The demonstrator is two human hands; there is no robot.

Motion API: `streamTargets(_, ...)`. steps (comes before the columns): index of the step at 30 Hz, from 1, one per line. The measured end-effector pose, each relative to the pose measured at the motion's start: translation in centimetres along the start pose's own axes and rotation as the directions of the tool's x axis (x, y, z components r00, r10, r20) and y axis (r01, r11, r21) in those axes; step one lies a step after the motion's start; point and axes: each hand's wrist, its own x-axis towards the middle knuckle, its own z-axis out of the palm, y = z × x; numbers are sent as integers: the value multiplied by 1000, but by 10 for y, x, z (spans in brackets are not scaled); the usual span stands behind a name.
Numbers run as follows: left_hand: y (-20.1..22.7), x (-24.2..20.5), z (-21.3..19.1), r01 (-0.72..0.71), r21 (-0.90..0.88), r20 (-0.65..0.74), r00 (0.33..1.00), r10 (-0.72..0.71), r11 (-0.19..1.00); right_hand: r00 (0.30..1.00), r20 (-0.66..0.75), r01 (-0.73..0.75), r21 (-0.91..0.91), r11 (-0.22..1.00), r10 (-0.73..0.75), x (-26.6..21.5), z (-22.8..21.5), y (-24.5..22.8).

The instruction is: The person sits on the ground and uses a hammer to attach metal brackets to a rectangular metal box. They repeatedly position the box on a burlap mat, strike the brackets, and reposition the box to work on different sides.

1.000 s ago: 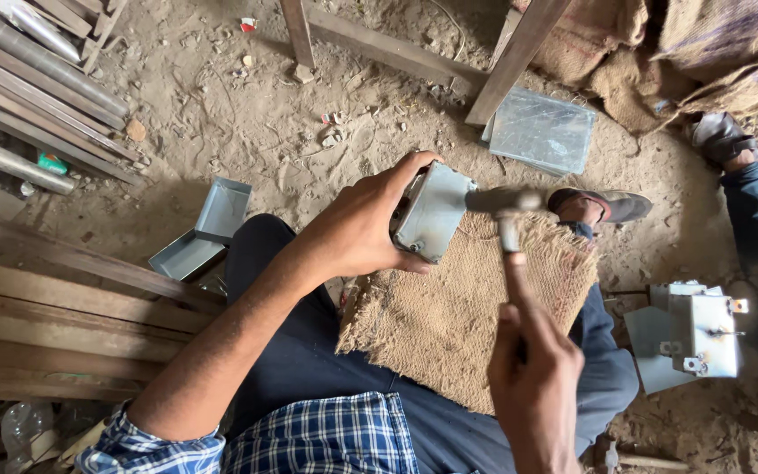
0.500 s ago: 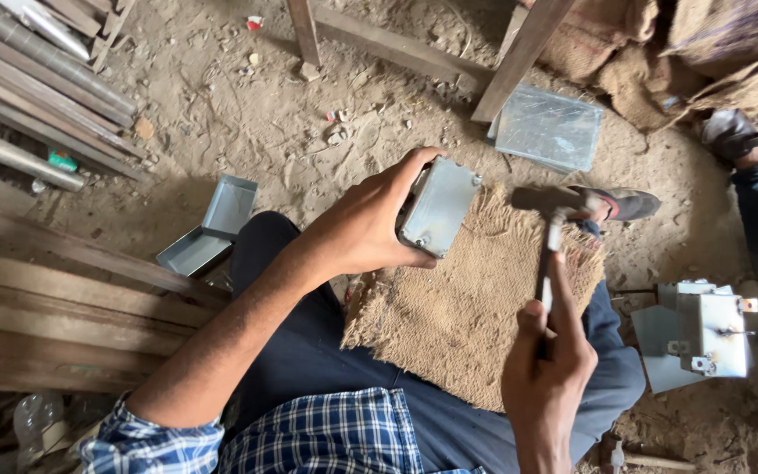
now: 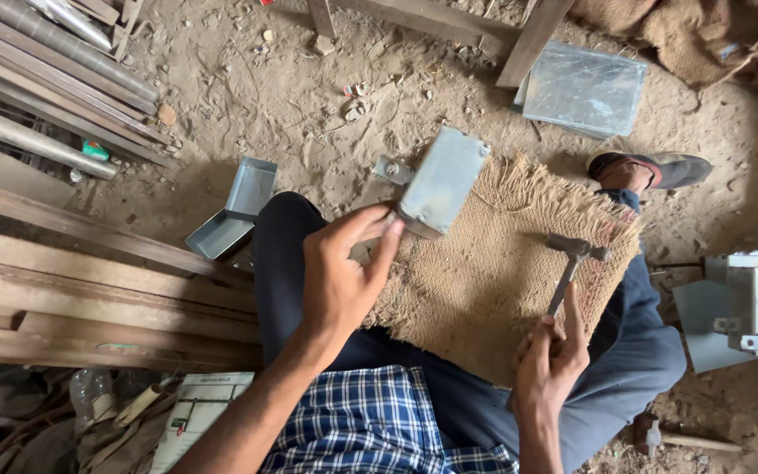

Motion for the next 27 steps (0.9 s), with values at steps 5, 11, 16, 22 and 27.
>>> streamTargets(5, -49, 18, -12, 215, -136, -121, 965, -231, 967, 996, 57, 72, -42, 996, -70, -1, -1, -2)
streamTargets(11, -120, 38, -34, 244, -515, -104, 934, -343, 822, 990, 102, 109, -77, 991, -101, 0, 0, -4)
streamTargets(16, -131, 40, -33, 276, -611, -64, 917, -394, 742, 994, 90, 69, -57, 996, -64, 1, -1, -5)
streamTargets(22, -122, 60, -36, 261, -505, -73, 937, -343, 822, 993, 104, 67, -26, 997, -64, -3, 2, -8)
streamTargets(27, -118, 91, -41, 285, -504, 14, 947, -322, 815, 994, 86, 75, -80, 994, -68, 1, 3, -10)
